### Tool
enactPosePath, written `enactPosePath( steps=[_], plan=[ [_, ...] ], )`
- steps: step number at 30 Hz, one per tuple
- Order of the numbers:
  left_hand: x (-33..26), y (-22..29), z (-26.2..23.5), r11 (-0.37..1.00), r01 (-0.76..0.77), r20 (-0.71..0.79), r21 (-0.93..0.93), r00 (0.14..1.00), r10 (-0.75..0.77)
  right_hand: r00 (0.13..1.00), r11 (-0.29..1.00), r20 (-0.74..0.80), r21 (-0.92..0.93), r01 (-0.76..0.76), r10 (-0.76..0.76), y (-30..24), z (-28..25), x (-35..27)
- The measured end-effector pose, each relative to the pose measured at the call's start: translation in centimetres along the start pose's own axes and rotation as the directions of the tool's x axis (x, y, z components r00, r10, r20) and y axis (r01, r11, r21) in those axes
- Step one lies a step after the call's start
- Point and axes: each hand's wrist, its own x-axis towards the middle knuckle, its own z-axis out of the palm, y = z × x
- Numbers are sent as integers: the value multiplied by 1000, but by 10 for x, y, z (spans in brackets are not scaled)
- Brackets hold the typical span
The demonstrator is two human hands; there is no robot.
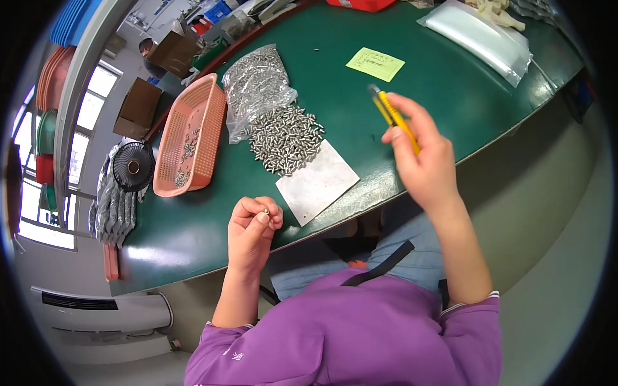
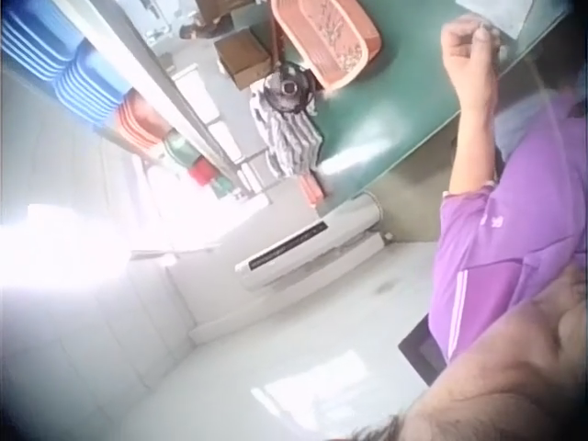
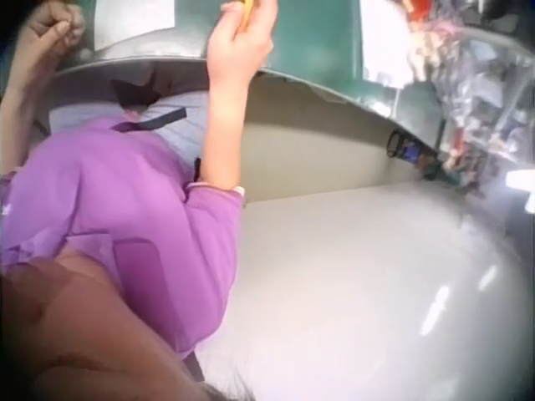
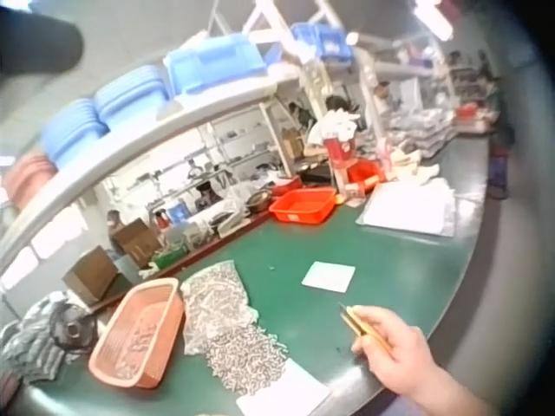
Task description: The recorder is using a utility knife to scrape individual metal pins before placing them into a tray at a manufacturing workbench.
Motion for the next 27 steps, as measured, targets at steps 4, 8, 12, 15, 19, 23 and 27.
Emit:
enactPosePath(
  steps=[4, 8, 12, 15, 19, 23, 27],
  plan=[
    [4, -2, 0, 989, 33, 1, -143, 999, -33, 978, 973, -9, 111, -204, 207, 16, -9, 13],
    [5, 1, 8, 992, 52, -57, -114, 997, -58, 995, 996, -53, -34, -84, 82, 17, -3, 11],
    [5, -3, 11, 1000, 6, -102, 2, 995, -5, 976, 942, 79, 255, -217, 203, 5, -3, 5],
    [6, -5, 13, 987, -121, -57, 102, 990, 128, 947, 806, 301, 528, -267, 117, -23, 12, -20],
    [7, -4, 22, 967, -202, 20, 152, 979, 201, 808, 819, 584, 424, -387, 80, -44, 48, -40],
    [7, -2, 29, 950, -239, 42, 202, 971, 236, 796, 794, 597, 433, -427, 103, -46, 63, -40],
    [3, -5, 28, 899, -288, 77, 329, 957, 278, 780, 759, 623, 478, -442, 62, -37, 72, -45]
  ],
)
